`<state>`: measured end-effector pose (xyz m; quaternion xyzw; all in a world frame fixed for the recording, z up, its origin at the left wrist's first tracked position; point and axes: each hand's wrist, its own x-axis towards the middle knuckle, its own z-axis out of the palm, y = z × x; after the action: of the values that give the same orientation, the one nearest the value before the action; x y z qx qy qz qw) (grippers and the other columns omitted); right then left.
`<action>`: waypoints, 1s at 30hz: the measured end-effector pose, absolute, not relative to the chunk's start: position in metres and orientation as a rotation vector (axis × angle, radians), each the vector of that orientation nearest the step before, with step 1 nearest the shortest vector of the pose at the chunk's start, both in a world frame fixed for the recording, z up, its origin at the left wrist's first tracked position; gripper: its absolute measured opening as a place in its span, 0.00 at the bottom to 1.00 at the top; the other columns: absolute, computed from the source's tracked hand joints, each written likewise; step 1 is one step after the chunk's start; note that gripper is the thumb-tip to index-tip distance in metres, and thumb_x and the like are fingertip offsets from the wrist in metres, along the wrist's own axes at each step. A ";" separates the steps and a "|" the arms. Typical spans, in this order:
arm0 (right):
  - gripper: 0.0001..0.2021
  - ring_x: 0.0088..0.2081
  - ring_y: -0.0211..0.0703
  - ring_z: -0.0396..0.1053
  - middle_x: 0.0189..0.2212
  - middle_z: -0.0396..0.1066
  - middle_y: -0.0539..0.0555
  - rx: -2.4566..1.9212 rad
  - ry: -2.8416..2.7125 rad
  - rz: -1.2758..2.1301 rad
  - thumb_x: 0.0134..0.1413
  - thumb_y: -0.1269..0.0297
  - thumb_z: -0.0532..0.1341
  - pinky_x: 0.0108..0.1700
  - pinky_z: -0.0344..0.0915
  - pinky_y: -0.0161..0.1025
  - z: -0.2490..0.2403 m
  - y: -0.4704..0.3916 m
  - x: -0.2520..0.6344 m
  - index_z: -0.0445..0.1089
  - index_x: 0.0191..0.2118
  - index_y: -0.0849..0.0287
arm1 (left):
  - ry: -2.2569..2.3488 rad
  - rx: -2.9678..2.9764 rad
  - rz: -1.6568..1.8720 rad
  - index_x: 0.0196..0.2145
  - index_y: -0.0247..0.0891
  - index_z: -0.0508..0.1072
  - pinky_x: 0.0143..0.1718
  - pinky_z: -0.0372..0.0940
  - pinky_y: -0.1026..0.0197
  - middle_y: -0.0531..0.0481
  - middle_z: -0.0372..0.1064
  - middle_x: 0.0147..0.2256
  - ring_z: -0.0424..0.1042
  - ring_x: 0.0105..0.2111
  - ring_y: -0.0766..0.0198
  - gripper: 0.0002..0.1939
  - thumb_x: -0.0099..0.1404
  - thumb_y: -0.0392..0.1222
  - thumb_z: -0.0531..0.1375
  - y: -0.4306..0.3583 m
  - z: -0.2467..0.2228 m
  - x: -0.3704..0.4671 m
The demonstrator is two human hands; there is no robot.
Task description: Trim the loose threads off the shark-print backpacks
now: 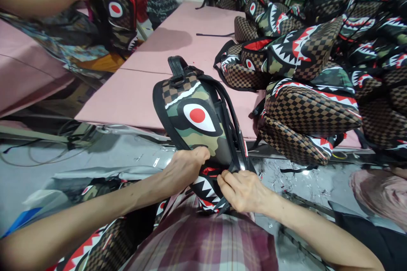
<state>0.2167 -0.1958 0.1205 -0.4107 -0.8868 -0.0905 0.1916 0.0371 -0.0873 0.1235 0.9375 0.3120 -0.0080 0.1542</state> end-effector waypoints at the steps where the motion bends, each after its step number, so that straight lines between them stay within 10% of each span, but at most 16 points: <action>1: 0.13 0.25 0.35 0.60 0.36 0.69 0.59 -1.154 -2.484 -0.263 0.57 0.74 0.48 0.24 0.55 0.33 0.121 -0.196 0.216 0.67 0.40 0.69 | 0.891 2.627 0.002 0.30 0.34 0.65 0.20 0.43 0.62 0.51 0.65 0.26 0.62 0.21 0.64 0.11 0.54 0.25 0.47 -0.086 0.124 0.036; 7: 0.15 0.25 0.37 0.60 0.35 0.69 0.59 -1.122 -2.513 -0.230 0.57 0.74 0.46 0.23 0.55 0.34 0.119 -0.197 0.213 0.67 0.41 0.70 | 0.605 2.651 -0.204 0.23 0.37 0.70 0.21 0.40 0.62 0.52 0.68 0.25 0.66 0.24 0.64 0.12 0.61 0.40 0.53 -0.076 0.120 0.033; 30: 0.15 0.26 0.37 0.60 0.39 0.69 0.59 -1.151 -2.546 -0.177 0.57 0.74 0.46 0.25 0.56 0.34 0.108 -0.209 0.209 0.67 0.44 0.70 | 0.575 2.558 -0.223 0.29 0.34 0.65 0.23 0.48 0.63 0.53 0.67 0.25 0.65 0.23 0.68 0.09 0.54 0.25 0.50 -0.080 0.119 0.024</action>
<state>0.2093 -0.2090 0.1077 -0.4053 -0.8961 -0.0622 0.1700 0.0240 -0.0797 0.1189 0.9407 0.2114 -0.0822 0.2523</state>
